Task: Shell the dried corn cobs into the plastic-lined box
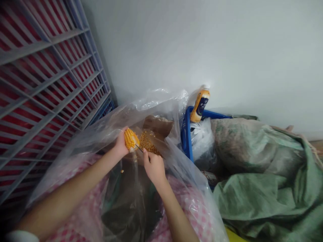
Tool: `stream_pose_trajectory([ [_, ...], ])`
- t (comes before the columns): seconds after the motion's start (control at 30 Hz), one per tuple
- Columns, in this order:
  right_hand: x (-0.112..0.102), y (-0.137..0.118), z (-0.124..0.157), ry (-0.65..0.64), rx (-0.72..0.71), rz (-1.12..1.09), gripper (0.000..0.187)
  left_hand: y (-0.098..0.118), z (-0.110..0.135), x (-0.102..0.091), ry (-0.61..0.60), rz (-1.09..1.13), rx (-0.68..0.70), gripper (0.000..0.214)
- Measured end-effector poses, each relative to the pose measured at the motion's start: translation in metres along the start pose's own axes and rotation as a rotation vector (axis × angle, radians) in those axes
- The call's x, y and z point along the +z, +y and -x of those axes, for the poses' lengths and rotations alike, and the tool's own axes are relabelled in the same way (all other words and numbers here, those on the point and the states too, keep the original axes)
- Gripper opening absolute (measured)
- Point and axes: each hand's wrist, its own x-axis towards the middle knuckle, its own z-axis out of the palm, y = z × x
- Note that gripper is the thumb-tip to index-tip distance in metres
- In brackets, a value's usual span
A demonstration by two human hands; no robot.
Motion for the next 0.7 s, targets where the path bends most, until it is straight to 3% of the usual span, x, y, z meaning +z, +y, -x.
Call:
stream_pose_trajectory([
  [0.5,0.002,0.002,-0.002,-0.072,0.076,-0.164,0.056,-0.007,-0.006,-0.002,-0.001,0.024,0.032,0.023],
  [0.7,0.002,0.004,0.0,-0.008,-0.007,-0.08,0.058,-0.011,-0.009,-0.003,-0.005,0.019,0.045,0.023],
])
